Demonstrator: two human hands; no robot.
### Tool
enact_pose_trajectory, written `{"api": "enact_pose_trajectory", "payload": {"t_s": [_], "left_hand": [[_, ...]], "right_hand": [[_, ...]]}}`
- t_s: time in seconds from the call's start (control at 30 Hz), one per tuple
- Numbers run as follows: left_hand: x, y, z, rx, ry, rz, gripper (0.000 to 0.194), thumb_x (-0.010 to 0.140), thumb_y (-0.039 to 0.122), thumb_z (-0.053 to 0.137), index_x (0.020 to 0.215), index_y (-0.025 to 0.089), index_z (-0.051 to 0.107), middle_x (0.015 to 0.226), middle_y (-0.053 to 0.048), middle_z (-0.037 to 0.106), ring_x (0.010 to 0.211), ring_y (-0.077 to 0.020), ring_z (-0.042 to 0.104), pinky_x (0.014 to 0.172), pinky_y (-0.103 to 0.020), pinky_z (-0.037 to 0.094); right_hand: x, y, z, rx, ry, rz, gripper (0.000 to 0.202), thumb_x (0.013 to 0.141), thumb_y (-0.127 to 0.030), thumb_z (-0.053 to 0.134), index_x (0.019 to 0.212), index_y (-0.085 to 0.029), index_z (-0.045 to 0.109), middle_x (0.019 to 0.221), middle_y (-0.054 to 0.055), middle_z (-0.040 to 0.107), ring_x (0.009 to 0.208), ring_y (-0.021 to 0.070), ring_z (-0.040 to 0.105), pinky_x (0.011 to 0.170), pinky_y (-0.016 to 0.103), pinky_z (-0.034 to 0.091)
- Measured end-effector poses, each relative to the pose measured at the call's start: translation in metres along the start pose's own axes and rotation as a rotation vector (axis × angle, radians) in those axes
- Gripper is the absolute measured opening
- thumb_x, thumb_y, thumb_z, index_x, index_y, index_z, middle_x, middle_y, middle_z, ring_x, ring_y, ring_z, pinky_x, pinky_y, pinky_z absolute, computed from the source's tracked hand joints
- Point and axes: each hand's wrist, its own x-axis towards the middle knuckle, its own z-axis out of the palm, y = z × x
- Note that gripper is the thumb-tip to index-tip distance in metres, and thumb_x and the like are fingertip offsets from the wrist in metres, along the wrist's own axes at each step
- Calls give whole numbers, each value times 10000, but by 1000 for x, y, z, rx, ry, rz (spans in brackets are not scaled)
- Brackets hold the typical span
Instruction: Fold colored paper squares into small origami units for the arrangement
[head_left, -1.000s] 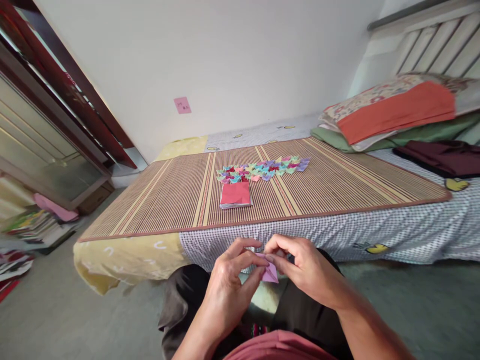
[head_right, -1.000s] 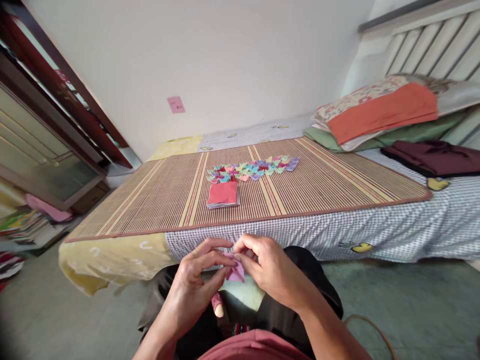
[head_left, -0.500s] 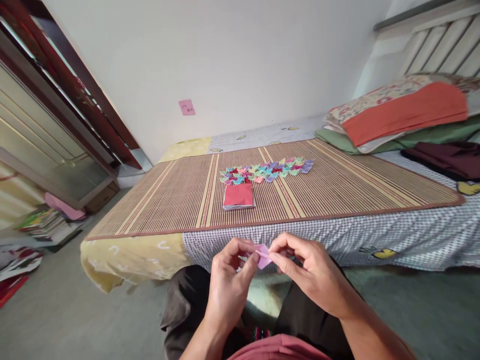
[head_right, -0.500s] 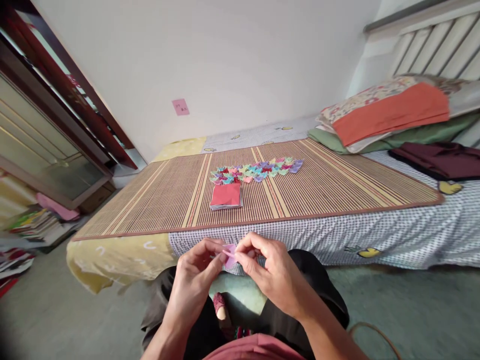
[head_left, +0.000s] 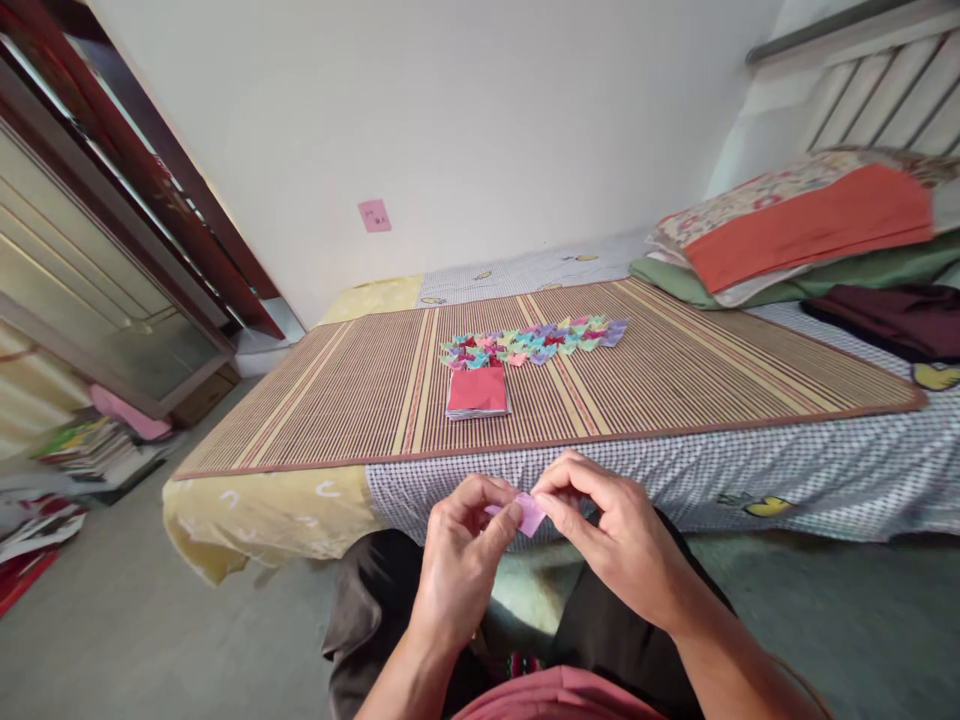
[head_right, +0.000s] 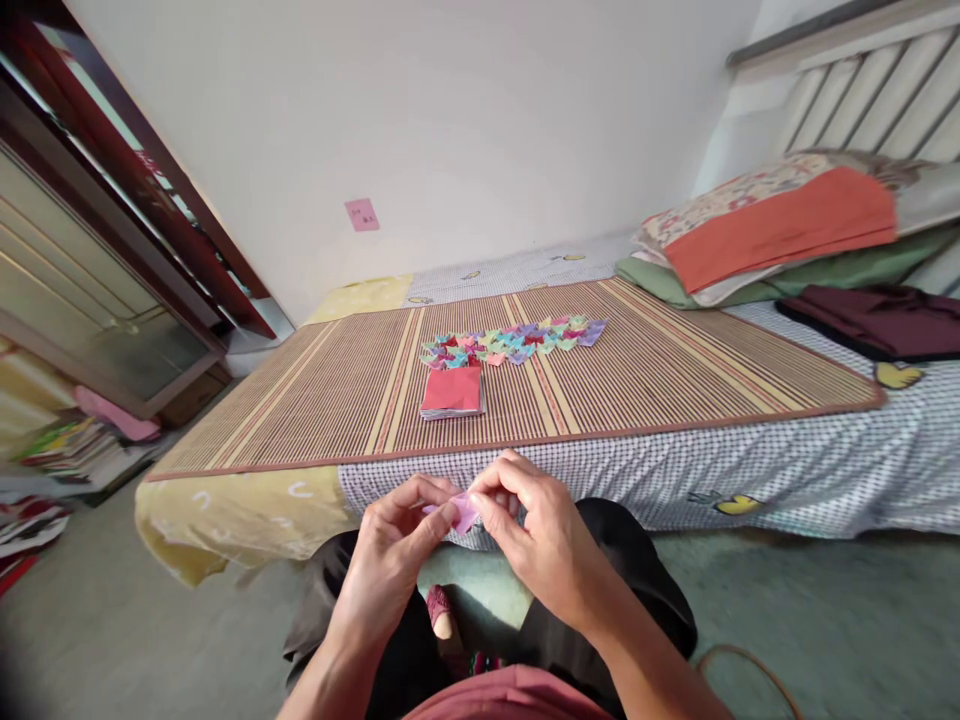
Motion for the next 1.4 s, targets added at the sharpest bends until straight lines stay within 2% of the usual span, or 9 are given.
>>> {"api": "enact_pose_trajectory", "payload": {"t_s": [0.13,0.3,0.43,0.6,0.87,1.0,1.1,1.27,1.4], "left_hand": [[-1,4,3,238,40,89,182,933,255,711,761,194,711,897,-40,704,852,-187,635,773,-287,473],[-2,3,9,523,128,279,173,905,117,669,764,200,724,942,-27,705,807,-145,630,735,-247,471],[-2,1,9,565,165,337,174,908,104,659,774,199,717,958,-28,704,805,-139,656,739,-240,492],[0,5,5,506,197,295,170,912,124,669,777,208,730,924,-31,720,815,-159,671,719,-248,499],[-1,6,3,484,198,306,155,921,127,678,813,213,749,899,-27,730,851,-172,686,742,-256,517],[-1,3,6,556,206,414,178,923,80,669,835,213,748,910,-23,719,819,-149,684,722,-234,534],[-3,-3,9,596,226,506,180,932,62,660,866,208,740,973,-31,701,817,-133,701,724,-214,561],[-4,-6,13,635,257,573,188,950,59,634,929,217,734,1027,-37,689,812,-130,737,670,-187,587],[-5,-6,14,681,258,632,217,946,40,623,965,228,730,1037,-42,700,825,-144,740,719,-214,609]], "right_hand": [[0,0,7,-67,4,-71,131,989,-131,580,915,-213,652,903,15,644,788,157,623,712,264,493],[0,3,19,-175,99,-149,164,960,-82,558,864,-211,593,846,17,610,808,184,618,743,295,488],[1,4,25,-221,186,-211,193,972,-64,534,851,-212,558,814,9,586,778,175,588,727,292,472],[1,4,23,-193,263,-253,194,997,-61,522,884,-216,553,847,5,596,745,144,573,696,257,473],[-1,9,18,-115,271,-214,169,1019,-117,508,902,-224,568,863,10,623,743,149,607,671,254,495],[-1,7,20,-115,242,-181,152,999,-124,512,900,-225,569,892,16,640,755,154,605,689,262,496],[-2,4,25,-163,246,-138,128,969,-135,536,879,-225,548,856,7,601,731,157,575,683,267,484],[-3,5,31,-241,240,-23,96,954,-162,546,881,-221,566,797,-3,588,648,156,567,623,264,471],[-2,8,27,-251,237,22,138,969,-168,538,846,-229,555,680,-33,582,572,149,572,576,252,451]]}}
